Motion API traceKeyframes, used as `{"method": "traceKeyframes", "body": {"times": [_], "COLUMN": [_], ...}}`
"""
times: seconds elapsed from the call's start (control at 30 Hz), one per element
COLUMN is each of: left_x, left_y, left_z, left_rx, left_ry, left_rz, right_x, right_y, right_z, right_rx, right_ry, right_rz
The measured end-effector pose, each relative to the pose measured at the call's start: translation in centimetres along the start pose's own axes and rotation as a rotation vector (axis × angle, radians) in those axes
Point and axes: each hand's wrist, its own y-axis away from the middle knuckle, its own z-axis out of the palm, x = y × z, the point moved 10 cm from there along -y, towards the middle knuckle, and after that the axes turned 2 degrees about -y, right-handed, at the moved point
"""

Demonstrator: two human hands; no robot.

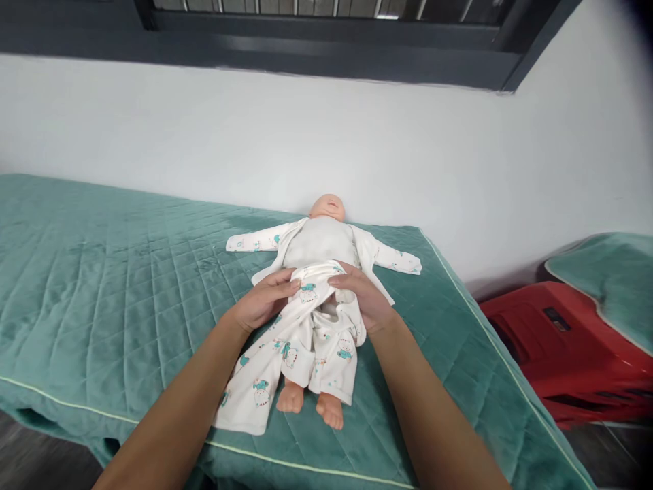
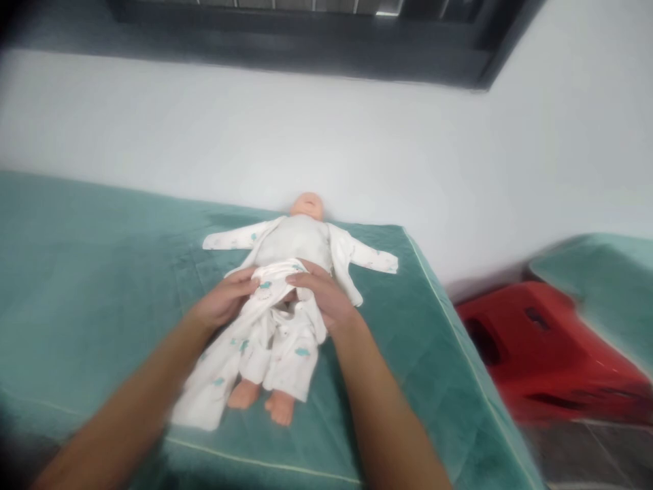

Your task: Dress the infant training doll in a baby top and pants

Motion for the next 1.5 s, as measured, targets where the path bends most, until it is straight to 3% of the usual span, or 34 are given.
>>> {"method": "traceKeyframes", "body": {"times": [0.27,0.33,0.47,0.53,0.63,0.87,1.1,1.2,1.33,1.43,1.5], "left_x": [0.0,0.0,-0.2,-0.5,-0.4,-0.1,1.1,1.0,0.6,0.7,0.7], "left_y": [0.0,-0.1,0.3,0.5,0.1,-0.1,0.2,0.1,0.1,0.4,0.6], "left_z": [-0.2,0.2,1.9,2.2,1.6,0.9,-1.5,-1.3,-0.9,0.3,1.1], "left_rx": [0.032,-0.037,-0.295,-0.340,-0.236,-0.036,0.235,0.208,0.163,0.024,-0.084], "left_ry": [-0.031,-0.059,-0.170,-0.191,-0.143,0.018,-0.076,-0.112,-0.144,-0.162,-0.183], "left_rz": [0.009,0.000,-0.086,-0.130,-0.089,0.048,0.143,0.149,0.088,0.055,0.030], "right_x": [-0.4,-0.7,-1.4,-1.4,-1.2,-0.9,0.0,0.2,0.8,0.8,0.3], "right_y": [0.4,0.4,0.3,0.3,0.4,0.3,1.0,0.8,0.2,-0.2,-0.2], "right_z": [0.6,0.4,-0.4,-0.8,-1.1,0.3,3.2,2.4,0.3,-0.4,-0.8], "right_rx": [0.066,0.094,0.124,0.153,0.189,0.059,-0.191,-0.116,0.054,0.102,0.142], "right_ry": [0.175,0.132,0.031,0.074,0.147,0.210,0.512,0.471,0.178,0.018,0.035], "right_rz": [-0.032,-0.066,-0.125,-0.112,-0.093,-0.080,0.067,0.075,0.065,0.028,-0.025]}}
